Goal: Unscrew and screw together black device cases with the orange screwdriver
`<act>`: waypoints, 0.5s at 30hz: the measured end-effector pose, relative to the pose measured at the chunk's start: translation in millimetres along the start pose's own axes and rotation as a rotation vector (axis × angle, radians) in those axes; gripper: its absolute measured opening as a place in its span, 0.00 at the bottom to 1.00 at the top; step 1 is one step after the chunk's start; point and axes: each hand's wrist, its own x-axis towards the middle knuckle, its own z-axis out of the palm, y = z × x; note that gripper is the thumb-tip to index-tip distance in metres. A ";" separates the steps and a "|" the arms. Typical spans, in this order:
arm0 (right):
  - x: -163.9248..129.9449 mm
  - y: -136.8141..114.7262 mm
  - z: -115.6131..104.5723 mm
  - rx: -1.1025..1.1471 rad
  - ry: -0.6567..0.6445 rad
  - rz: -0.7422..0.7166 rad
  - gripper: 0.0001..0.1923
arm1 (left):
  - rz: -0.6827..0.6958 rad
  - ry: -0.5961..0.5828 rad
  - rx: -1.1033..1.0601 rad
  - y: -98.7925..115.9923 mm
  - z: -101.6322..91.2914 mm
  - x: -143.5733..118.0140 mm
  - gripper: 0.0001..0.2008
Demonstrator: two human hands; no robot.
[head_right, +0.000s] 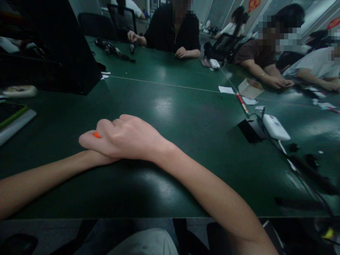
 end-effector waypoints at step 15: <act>-20.4 63.3 -44.7 0.342 -0.166 0.558 0.15 | 0.107 -0.064 0.056 30.6 -18.2 11.1 0.20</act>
